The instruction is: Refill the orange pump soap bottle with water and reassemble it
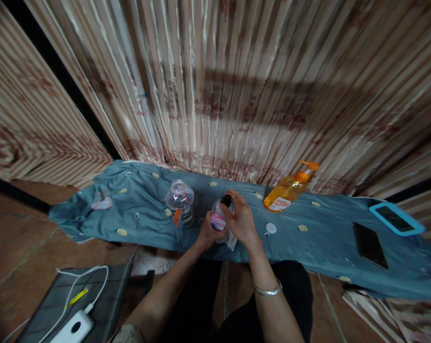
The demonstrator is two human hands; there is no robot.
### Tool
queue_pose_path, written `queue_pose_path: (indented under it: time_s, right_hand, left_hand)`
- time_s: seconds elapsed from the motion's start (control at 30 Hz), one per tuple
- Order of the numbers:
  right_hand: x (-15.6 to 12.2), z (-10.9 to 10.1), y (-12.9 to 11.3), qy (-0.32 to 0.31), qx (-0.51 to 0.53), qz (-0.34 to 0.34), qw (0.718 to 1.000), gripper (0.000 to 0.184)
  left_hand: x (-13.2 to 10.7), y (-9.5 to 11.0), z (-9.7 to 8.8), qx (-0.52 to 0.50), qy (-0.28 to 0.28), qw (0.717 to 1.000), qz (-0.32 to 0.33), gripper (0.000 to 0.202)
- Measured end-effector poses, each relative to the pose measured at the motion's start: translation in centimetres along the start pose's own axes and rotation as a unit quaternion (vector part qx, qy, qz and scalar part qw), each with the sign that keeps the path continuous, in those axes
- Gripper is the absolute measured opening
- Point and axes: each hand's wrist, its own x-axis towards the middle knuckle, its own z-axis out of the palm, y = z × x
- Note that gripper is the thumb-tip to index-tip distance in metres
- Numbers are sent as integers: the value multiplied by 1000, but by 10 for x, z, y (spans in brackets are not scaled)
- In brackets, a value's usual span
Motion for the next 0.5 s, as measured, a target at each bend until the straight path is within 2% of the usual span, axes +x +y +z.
queue_pose_path:
  time_s: [0.13, 0.23, 0.5]
  right_hand:
    - [5, -3, 1, 26, -33, 6, 999, 59]
    - [11, 0, 4, 56, -57, 12, 997, 53]
    - [2, 0, 2, 16, -42, -32, 998, 50]
  left_hand:
    - [-1, 0, -1, -5, -6, 1000, -2, 65]
    - [0, 0, -1, -13, -9, 1000, -4, 64]
    - [0, -2, 1, -13, -3, 1000, 8, 65]
